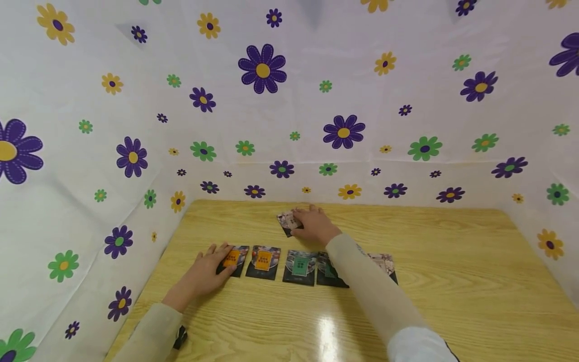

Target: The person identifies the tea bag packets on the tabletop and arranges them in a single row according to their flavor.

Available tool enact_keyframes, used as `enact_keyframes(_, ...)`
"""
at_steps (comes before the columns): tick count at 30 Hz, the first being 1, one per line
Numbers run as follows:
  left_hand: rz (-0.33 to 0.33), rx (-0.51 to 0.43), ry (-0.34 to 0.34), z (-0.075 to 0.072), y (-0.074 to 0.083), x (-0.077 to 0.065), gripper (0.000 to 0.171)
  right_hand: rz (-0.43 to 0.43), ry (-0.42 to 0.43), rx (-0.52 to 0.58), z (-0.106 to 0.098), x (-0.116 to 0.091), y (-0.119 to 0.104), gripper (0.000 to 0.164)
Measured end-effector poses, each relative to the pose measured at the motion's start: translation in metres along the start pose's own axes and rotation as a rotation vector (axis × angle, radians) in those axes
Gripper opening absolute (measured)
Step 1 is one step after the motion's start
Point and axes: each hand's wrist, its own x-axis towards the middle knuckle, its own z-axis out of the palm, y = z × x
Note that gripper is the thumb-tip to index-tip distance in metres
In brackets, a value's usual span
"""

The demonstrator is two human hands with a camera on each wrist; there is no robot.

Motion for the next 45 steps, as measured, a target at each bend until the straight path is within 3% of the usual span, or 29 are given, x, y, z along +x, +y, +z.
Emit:
enact_keyframes(24,-0.005,0.013,0.000,0.000,0.002,-0.002,0.067,0.073,0.099,-0.038,-0.003,-0.054,0.041,0.072)
enact_keyframes(45,-0.006,0.011,-0.003,0.001,0.003,-0.002,0.067,0.159,0.113,-0.057,-0.013,-0.094,0.077,0.071)
